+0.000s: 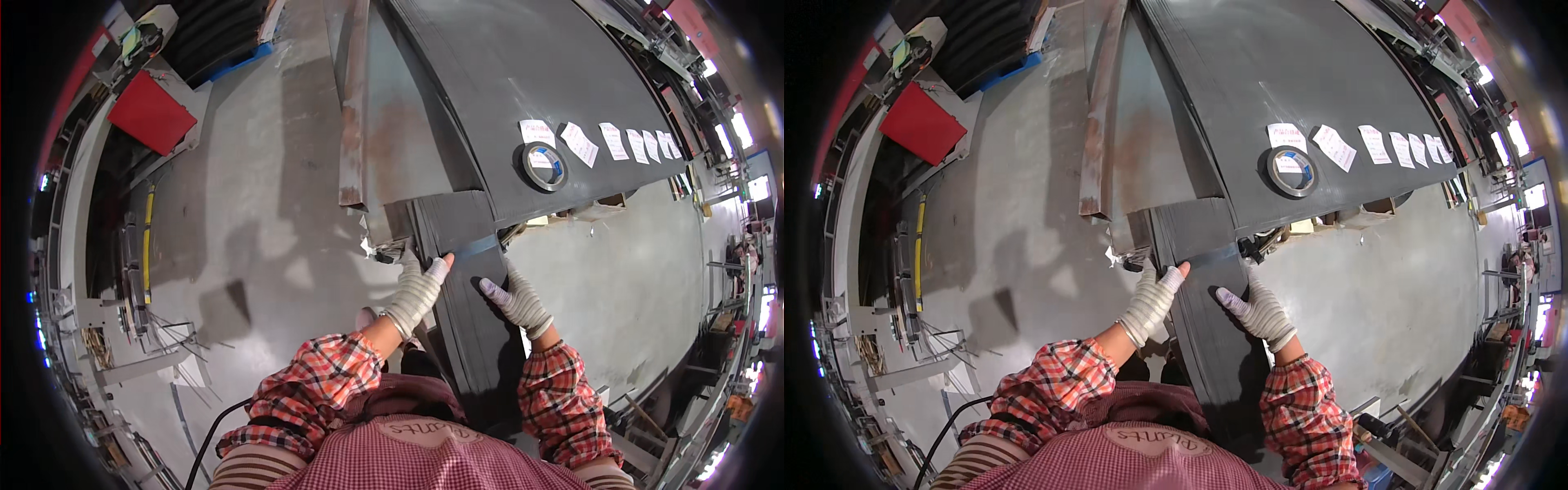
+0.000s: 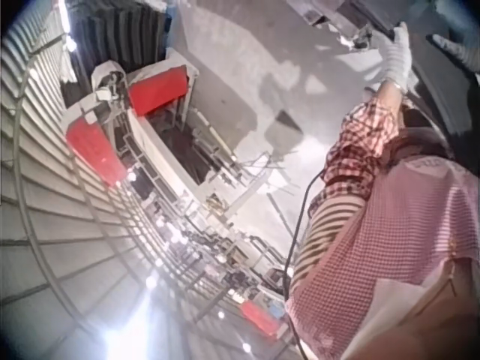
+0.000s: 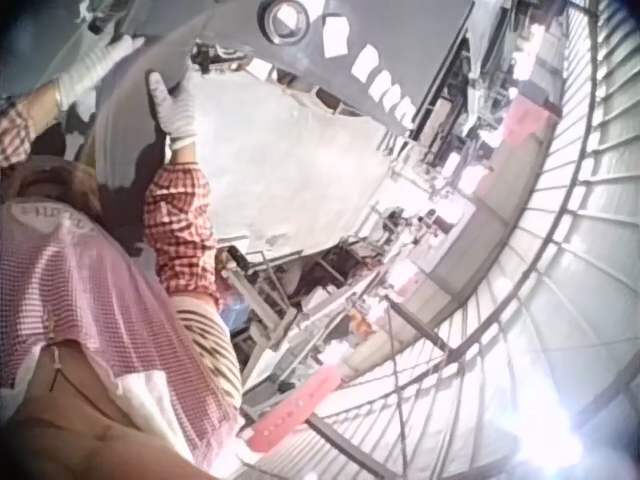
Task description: The recorder sticks product qualification labels onto a stack of panels and uses tape to secure them.
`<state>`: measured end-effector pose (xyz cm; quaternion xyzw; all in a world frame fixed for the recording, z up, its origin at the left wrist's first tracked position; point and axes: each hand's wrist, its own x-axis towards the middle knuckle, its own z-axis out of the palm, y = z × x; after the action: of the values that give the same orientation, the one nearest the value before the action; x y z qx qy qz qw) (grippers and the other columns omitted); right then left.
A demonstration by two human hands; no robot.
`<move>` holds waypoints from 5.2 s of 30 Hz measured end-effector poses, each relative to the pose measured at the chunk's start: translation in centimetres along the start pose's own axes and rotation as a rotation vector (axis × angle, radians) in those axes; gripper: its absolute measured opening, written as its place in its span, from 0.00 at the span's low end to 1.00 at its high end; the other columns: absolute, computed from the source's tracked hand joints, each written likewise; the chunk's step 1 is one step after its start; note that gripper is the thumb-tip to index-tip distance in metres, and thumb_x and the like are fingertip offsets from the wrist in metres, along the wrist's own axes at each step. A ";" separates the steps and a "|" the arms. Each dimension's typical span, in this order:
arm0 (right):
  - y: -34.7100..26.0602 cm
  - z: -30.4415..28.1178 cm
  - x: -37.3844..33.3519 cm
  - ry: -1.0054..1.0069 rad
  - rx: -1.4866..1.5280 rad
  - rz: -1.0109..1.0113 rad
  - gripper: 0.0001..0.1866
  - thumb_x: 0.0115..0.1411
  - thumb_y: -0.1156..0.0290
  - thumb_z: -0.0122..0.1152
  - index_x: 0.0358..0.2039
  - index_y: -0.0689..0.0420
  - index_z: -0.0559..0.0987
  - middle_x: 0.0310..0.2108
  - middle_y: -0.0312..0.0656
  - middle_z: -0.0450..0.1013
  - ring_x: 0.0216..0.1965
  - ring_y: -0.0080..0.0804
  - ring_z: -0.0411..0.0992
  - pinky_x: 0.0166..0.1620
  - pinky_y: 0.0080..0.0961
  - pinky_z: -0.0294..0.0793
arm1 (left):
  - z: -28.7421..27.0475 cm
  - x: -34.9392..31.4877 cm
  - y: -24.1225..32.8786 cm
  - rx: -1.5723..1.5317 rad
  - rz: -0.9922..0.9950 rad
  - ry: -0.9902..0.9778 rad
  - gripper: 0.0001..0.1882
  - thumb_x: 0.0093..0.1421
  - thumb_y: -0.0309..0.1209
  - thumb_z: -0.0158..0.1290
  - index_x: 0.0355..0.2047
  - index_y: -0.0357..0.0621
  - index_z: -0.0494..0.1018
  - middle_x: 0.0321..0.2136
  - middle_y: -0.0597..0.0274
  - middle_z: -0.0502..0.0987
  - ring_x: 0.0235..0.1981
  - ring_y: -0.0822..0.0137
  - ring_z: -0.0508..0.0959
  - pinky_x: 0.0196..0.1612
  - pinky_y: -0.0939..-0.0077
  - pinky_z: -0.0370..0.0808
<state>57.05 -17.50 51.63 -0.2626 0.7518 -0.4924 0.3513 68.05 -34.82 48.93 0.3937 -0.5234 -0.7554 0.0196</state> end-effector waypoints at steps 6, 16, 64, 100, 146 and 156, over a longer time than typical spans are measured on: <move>-0.8 -1.3 0.3 0.134 -0.157 0.026 0.40 0.57 0.50 0.60 0.58 0.68 0.60 0.52 0.56 0.67 0.56 0.42 0.65 0.57 0.31 0.62 | -0.6 0.6 1.0 0.285 0.064 0.181 0.52 0.49 0.56 0.59 0.59 0.26 0.50 0.49 0.40 0.67 0.51 0.54 0.68 0.54 0.70 0.64; -2.5 -11.9 9.0 0.546 -1.219 -0.407 0.24 0.53 0.61 0.62 0.50 0.54 0.72 0.55 0.49 0.64 0.59 0.50 0.58 0.60 0.43 0.58 | -0.1 1.7 2.1 0.728 0.664 0.375 0.33 0.63 0.42 0.45 0.61 0.31 0.52 0.56 0.36 0.60 0.58 0.43 0.60 0.60 0.59 0.57; -9.6 9.6 -1.6 0.377 -0.809 -0.414 0.53 0.47 0.42 0.65 0.57 0.75 0.57 0.50 0.66 0.64 0.51 0.63 0.65 0.52 0.47 0.68 | -3.2 4.3 4.6 0.327 0.719 0.523 0.48 0.55 0.40 0.55 0.64 0.31 0.37 0.61 0.34 0.50 0.64 0.45 0.51 0.65 0.66 0.48; -8.4 -1.1 -3.9 0.033 -0.635 -0.648 0.30 0.50 0.56 0.66 0.48 0.61 0.72 0.33 0.48 0.72 0.36 0.50 0.69 0.41 0.40 0.67 | -0.3 -8.5 6.9 0.143 0.616 -0.211 0.07 0.56 0.22 0.55 0.36 0.40 0.75 0.31 0.65 0.77 0.33 0.77 0.74 0.38 0.84 0.71; -10.7 4.4 1.7 0.238 -0.449 0.113 0.61 0.38 0.47 0.72 0.62 0.68 0.49 0.61 0.64 0.51 0.61 0.56 0.54 0.59 0.42 0.57 | 0.3 1.3 5.7 0.314 0.642 -0.107 0.17 0.51 0.37 0.61 0.36 0.38 0.74 0.25 0.61 0.77 0.24 0.69 0.76 0.28 0.74 0.73; -9.6 -6.2 4.3 -0.118 -0.826 -0.130 0.13 0.57 0.64 0.59 0.41 0.53 0.79 0.28 0.47 0.75 0.31 0.44 0.74 0.36 0.33 0.73 | 1.1 2.3 3.9 0.977 0.863 -0.033 0.40 0.39 0.49 0.67 0.50 0.45 0.64 0.35 0.60 0.72 0.34 0.62 0.76 0.34 0.67 0.75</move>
<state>49.95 -20.84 61.01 -0.4563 0.8463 -0.1547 0.2272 64.29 -36.73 50.91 0.1002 -0.9179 -0.3605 0.1320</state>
